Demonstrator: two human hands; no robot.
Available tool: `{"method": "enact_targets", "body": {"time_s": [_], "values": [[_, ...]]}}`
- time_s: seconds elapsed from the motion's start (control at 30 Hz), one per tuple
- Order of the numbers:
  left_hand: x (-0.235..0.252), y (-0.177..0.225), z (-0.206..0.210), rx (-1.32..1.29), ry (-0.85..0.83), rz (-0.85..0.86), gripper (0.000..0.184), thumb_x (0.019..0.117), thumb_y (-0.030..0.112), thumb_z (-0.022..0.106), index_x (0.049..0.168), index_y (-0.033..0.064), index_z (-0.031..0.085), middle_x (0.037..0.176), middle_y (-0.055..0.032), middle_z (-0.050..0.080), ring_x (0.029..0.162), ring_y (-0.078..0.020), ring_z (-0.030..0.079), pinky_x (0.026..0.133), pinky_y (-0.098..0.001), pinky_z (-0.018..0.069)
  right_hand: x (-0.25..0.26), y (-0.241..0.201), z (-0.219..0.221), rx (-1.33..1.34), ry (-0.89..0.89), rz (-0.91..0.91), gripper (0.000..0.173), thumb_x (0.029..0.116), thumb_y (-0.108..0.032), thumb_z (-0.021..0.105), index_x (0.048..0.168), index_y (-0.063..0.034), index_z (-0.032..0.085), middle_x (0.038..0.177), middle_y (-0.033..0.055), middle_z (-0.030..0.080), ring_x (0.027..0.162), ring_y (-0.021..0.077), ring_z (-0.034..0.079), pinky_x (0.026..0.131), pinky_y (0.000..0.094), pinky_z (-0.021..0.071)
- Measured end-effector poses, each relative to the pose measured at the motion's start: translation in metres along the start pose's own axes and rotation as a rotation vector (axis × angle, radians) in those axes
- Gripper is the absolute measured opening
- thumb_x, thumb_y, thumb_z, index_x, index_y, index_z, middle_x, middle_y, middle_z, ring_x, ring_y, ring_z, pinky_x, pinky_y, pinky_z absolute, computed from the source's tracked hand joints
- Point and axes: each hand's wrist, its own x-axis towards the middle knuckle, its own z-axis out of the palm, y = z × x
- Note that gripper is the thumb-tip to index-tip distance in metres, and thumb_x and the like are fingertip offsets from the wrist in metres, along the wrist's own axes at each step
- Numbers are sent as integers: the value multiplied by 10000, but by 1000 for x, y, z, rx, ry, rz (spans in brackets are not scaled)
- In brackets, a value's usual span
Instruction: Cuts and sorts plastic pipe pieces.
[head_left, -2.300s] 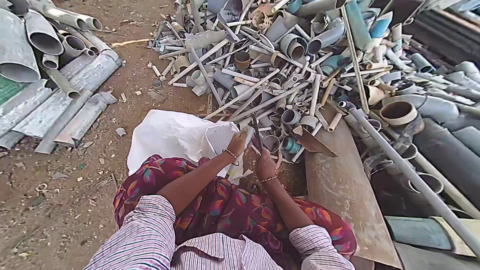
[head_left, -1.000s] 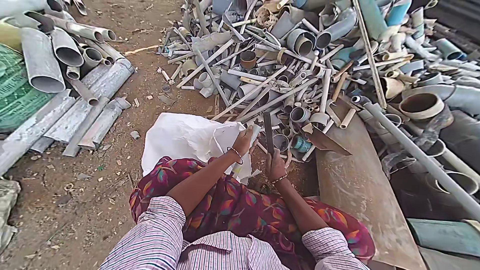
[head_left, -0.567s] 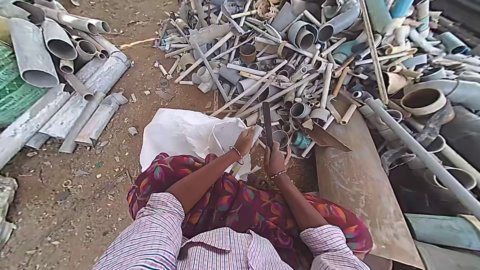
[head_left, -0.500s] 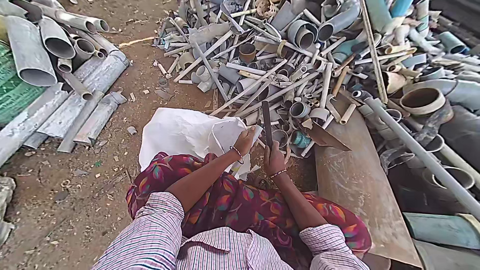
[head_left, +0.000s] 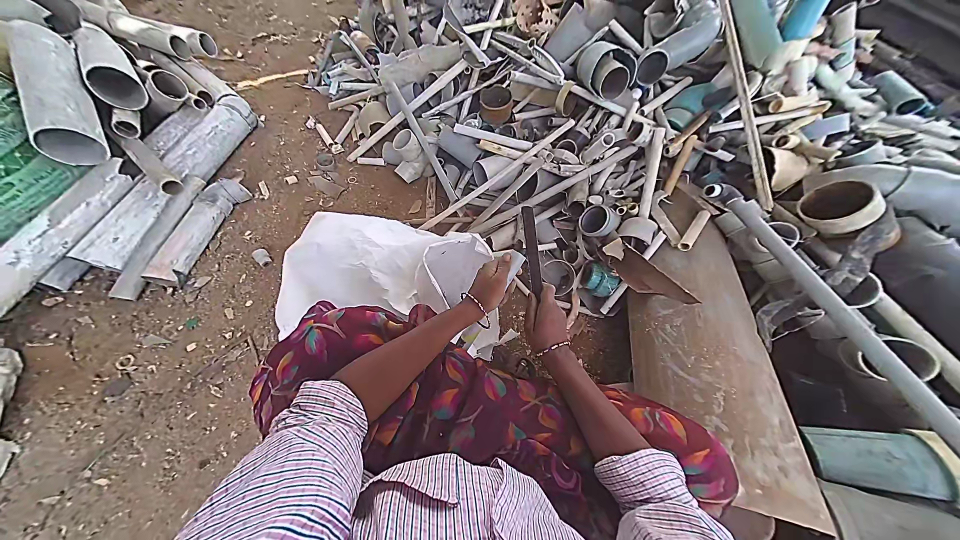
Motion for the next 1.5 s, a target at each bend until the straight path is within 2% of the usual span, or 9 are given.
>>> {"method": "enact_targets", "body": {"time_s": [0.13,0.37,0.5,0.67,0.87,1.03,1.17,1.37,1.5], "values": [[-7,2,-5,62,44,26,533,1142,358,153,1094,-2,543,598,-13,419,430,-75,385,438,-202,362,-4,-1,4,21,-43,2,386,1097,-120,381,1374,130,476,1159,316,671,1033,469,693,914,586,519],[-11,0,-2,38,1,30,512,1141,361,168,1056,17,538,586,3,428,425,-62,390,436,-190,364,-5,5,0,155,22,-93,345,1078,-85,405,1311,157,486,930,294,685,898,445,703,857,557,537],[-2,5,-7,-48,42,31,501,1146,310,184,1097,-25,552,607,-1,448,428,-67,403,434,-212,384,-8,9,2,137,-27,-84,370,1079,-94,392,1343,152,475,948,296,689,902,442,706,859,553,535],[-13,-1,1,88,-24,68,501,1143,338,169,1059,14,543,599,-3,441,437,-67,404,452,-197,383,-3,4,0,157,59,-86,343,1076,-87,404,1309,151,489,913,285,687,884,438,706,852,557,540],[-6,10,-8,9,67,37,492,1145,296,166,1096,-15,544,624,-5,439,449,-79,408,462,-221,403,-6,5,3,108,-81,-37,383,1092,-119,370,1361,133,470,1021,289,693,963,433,705,903,552,527],[-15,-3,3,124,-16,53,505,1144,327,169,1090,3,552,620,-8,439,454,-78,407,466,-211,388,-2,2,-1,139,70,-78,325,1072,-81,411,1282,154,493,912,297,682,895,457,704,844,572,537],[-3,2,-6,25,65,32,507,1146,316,175,1123,-23,552,623,-5,456,451,-80,416,453,-229,395,-6,6,3,95,-74,-20,378,1088,-114,384,1357,133,479,1041,301,691,993,450,698,918,561,520],[-9,-10,3,97,-16,29,493,1143,325,179,1097,-1,546,613,-8,435,457,-83,416,471,-218,405,1,2,2,133,46,-70,353,1079,-94,408,1322,153,478,936,296,688,912,456,704,868,572,534],[-9,2,-5,62,58,16,504,1144,346,171,1081,11,542,602,-5,430,431,-79,391,446,-214,380,-5,6,5,96,-73,-16,377,1092,-126,381,1345,135,482,1011,293,695,981,448,699,910,562,521]]}}
